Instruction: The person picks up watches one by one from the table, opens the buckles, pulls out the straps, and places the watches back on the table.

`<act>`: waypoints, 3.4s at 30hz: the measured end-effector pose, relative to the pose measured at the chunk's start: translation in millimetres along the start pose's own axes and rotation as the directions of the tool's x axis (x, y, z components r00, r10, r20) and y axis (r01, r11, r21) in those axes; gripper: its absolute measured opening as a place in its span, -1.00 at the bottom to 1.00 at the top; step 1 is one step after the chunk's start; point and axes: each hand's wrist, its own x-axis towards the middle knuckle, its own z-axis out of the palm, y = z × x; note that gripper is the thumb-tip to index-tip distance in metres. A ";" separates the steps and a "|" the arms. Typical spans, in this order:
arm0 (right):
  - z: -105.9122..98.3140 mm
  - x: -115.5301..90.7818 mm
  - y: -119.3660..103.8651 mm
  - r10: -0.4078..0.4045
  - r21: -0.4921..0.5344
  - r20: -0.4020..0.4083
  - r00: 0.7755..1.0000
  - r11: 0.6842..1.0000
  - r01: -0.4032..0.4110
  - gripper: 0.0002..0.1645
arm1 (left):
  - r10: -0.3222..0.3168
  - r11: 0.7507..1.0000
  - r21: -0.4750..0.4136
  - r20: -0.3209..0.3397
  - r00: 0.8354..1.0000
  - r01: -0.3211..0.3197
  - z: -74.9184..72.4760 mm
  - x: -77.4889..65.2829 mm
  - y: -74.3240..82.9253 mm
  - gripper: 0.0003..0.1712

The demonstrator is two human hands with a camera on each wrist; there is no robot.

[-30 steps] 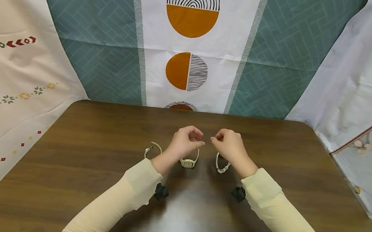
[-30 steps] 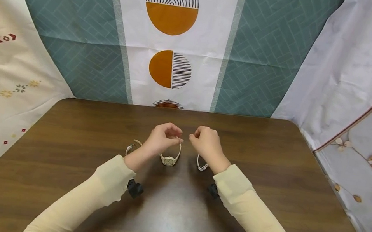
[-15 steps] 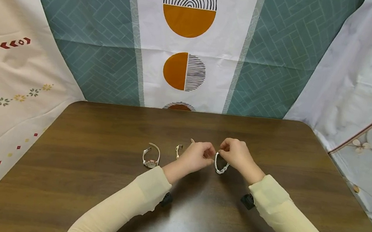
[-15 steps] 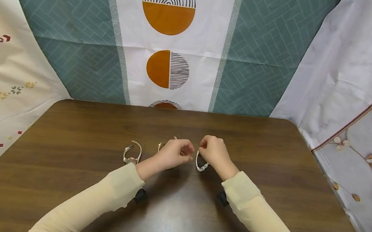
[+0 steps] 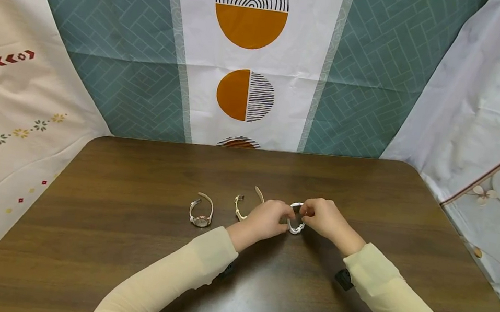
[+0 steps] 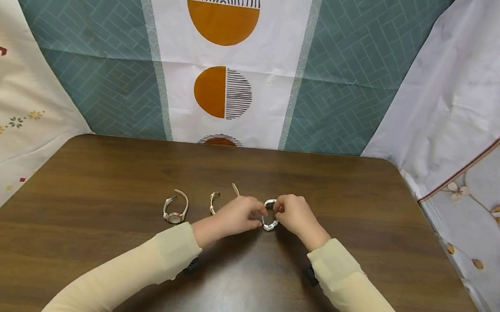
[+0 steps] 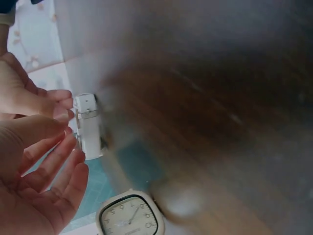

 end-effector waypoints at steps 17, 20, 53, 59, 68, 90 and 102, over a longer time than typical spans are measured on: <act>4.7 -3.6 12.0 -0.075 -0.016 0.101 0.992 0.997 0.076 -0.79 | 0.056 0.977 0.198 0.082 0.995 -0.071 10.3 3.9 -1.9 -0.86; 6.8 -4.0 12.5 -0.092 -0.026 0.093 0.991 0.995 0.095 -0.80 | 0.071 0.978 0.189 0.081 0.994 -0.086 11.4 4.6 -2.6 -0.89; -5.6 -15.9 5.1 -0.021 0.114 0.096 0.995 0.993 0.010 -0.89 | 0.111 0.978 0.174 0.029 0.993 -0.114 -3.2 -4.1 -0.9 -0.85; -8.6 -20.0 1.5 -0.043 0.160 0.093 0.995 0.987 0.028 -0.90 | 0.197 0.974 0.120 -0.039 0.980 -0.191 -6.8 -7.9 -4.2 -0.86; -11.9 -28.0 -3.5 -0.041 0.271 0.057 0.998 0.962 0.024 -0.85 | 0.189 0.979 -0.061 -0.060 0.980 -0.192 -21.9 -10.6 -0.2 -0.86; 2.2 -29.3 3.8 -0.021 0.582 0.043 0.999 0.813 -0.008 -0.77 | -0.067 0.935 -0.352 -0.086 0.994 0.033 -6.7 -6.1 8.3 -0.78; 5.0 -27.8 8.5 -0.009 0.640 0.056 0.998 0.768 -0.029 -0.75 | -0.101 0.913 -0.406 -0.137 0.985 0.037 0.2 -7.4 6.2 -0.77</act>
